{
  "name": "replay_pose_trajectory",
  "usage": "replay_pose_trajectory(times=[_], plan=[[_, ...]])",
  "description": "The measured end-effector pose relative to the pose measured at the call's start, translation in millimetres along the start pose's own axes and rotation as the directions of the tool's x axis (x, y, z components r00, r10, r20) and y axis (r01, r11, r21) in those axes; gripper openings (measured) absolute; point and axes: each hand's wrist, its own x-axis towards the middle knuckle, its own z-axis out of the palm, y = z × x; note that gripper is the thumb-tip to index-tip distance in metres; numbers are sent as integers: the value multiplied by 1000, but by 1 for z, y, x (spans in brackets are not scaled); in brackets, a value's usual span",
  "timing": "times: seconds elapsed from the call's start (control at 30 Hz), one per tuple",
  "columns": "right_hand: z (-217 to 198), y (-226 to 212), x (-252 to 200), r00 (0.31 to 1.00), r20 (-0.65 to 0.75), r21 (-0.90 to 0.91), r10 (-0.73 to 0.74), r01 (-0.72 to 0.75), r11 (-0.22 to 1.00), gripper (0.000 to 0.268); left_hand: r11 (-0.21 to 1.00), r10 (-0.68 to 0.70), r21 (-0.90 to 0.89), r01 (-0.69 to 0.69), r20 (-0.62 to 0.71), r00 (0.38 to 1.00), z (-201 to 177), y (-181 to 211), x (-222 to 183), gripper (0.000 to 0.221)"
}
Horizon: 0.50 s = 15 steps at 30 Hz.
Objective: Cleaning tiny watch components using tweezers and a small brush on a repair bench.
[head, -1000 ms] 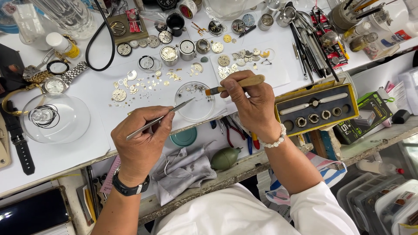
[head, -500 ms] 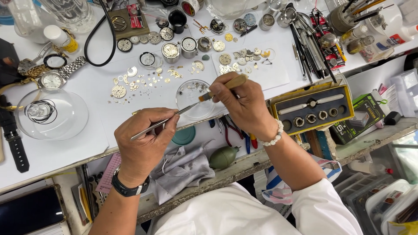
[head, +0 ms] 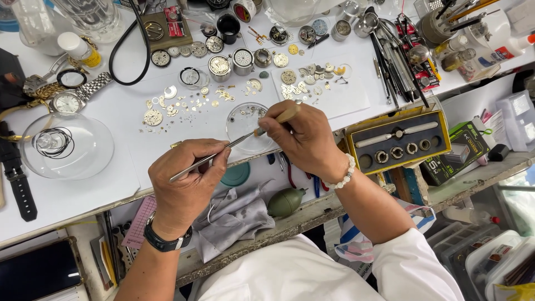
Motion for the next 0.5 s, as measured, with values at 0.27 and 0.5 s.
replay_pose_trajectory(times=[0.27,0.5], plan=[[6,15,-13,992,-126,41,28,-23,999,13,998,48,37,-48,8,999,4,7,3,12],[-9,36,-36,846,-435,383,308,-135,914,24,987,5,156,-24,120,993,4,21,10,8]])
